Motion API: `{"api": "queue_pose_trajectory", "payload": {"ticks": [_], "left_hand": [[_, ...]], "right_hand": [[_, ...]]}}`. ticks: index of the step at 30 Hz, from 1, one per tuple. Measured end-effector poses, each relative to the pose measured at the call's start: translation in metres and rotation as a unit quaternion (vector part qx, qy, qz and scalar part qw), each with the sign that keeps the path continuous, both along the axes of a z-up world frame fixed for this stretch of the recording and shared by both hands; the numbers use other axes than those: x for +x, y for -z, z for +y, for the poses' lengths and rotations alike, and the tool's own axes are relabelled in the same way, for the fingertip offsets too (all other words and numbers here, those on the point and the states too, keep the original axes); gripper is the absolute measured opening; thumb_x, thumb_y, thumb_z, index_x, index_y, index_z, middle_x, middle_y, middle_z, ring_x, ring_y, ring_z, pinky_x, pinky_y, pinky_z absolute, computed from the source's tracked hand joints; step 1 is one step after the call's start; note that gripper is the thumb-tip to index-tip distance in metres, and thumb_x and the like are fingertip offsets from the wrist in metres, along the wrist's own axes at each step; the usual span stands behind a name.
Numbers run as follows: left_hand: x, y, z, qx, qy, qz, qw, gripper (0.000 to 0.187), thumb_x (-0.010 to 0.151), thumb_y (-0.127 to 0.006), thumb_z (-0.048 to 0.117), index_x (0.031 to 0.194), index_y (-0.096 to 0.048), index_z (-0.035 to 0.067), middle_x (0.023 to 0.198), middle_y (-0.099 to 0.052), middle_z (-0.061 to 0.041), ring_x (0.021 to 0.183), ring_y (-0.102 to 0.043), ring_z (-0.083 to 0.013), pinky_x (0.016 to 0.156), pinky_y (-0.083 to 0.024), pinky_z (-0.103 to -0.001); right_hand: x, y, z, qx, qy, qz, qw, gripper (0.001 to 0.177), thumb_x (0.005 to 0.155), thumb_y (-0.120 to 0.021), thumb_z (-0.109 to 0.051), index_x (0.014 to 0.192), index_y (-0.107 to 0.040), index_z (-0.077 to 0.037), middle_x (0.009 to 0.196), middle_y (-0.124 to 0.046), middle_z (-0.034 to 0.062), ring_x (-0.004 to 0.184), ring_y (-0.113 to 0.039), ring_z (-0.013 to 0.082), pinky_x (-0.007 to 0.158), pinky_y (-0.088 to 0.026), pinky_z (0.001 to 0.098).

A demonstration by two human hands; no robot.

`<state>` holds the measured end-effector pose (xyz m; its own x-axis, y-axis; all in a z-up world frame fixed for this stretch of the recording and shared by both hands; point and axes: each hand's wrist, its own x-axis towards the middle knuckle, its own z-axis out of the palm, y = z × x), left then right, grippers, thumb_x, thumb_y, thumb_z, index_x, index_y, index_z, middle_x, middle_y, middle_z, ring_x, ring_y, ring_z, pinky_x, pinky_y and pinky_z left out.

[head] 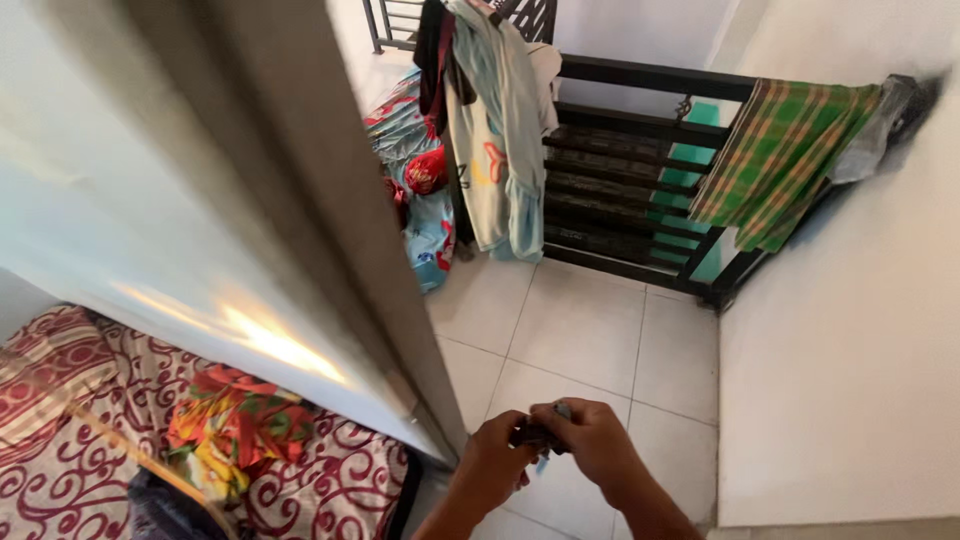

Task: The person wraps electrical tape around a power strip cord, plugs it into a wall socket, then moves a small fan and a stool. They place a pedestal fan on a table, use a screwdriver to loosen the front grille, and remove it to access the fan blades.

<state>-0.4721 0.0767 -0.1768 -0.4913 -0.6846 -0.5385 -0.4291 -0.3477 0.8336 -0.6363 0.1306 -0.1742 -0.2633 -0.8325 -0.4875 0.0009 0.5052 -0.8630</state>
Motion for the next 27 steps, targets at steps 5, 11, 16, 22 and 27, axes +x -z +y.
{"api": "queue_pose_trajectory", "payload": {"ticks": [5, 11, 16, 22, 27], "left_hand": [[-0.106, -0.001, -0.028, -0.045, -0.022, 0.054, 0.997, 0.023, 0.096, -0.067, 0.025, 0.099, -0.075, 0.003, 0.077, -0.071, -0.003, 0.065, -0.065, -0.0114, 0.061, -0.052, -0.029], [-0.192, -0.016, -0.085, 0.035, -0.087, 0.107, 0.99, 0.025, 0.1, -0.06, 0.025, 0.105, -0.073, 0.004, 0.092, -0.072, -0.003, 0.079, -0.066, -0.0134, 0.07, -0.054, -0.031], [-0.243, 0.002, -0.163, 0.115, -0.174, 0.192, 0.959, 0.022, 0.101, -0.056, 0.021, 0.111, -0.066, 0.004, 0.102, -0.072, -0.003, 0.094, -0.07, -0.0133, 0.08, -0.059, -0.033], [-0.329, 0.027, -0.266, 0.077, -0.12, 0.276, 0.951, 0.02, 0.096, -0.066, 0.021, 0.107, -0.067, 0.004, 0.084, -0.067, -0.007, 0.074, -0.063, -0.0177, 0.067, -0.054, -0.034], [-0.375, 0.021, -0.382, -0.132, -0.043, 0.176, 0.975, 0.032, 0.093, -0.074, 0.031, 0.095, -0.071, -0.001, 0.074, -0.064, -0.006, 0.065, -0.056, -0.0136, 0.058, -0.046, -0.033]], "right_hand": [[-0.128, -0.007, -0.006, -0.023, 0.206, -0.077, 0.975, 0.034, 0.098, -0.061, -0.027, 0.105, -0.075, 0.003, 0.093, -0.078, 0.0111, 0.089, -0.073, 0.0212, 0.086, -0.061, 0.0371], [-0.214, 0.0, -0.033, -0.08, 0.331, -0.178, 0.923, 0.034, 0.105, -0.054, -0.029, 0.114, -0.064, 0.002, 0.098, -0.068, 0.0124, 0.088, -0.068, 0.0241, 0.082, -0.059, 0.0415], [-0.259, 0.029, -0.107, -0.045, 0.331, -0.168, 0.927, 0.032, 0.107, -0.052, -0.03, 0.111, -0.059, 0.001, 0.095, -0.066, 0.0143, 0.086, -0.069, 0.0284, 0.081, -0.06, 0.0446], [-0.329, 0.095, -0.218, -0.018, 0.202, -0.12, 0.972, 0.015, 0.098, -0.062, -0.014, 0.11, -0.059, -0.006, 0.09, -0.067, 0.0074, 0.08, -0.066, 0.0182, 0.07, -0.054, 0.0356], [-0.384, 0.143, -0.324, -0.06, 0.105, -0.064, 0.991, 0.019, 0.092, -0.065, -0.006, 0.11, -0.067, 0.002, 0.081, -0.065, 0.0079, 0.07, -0.06, 0.014, 0.062, -0.048, 0.0299]]}}
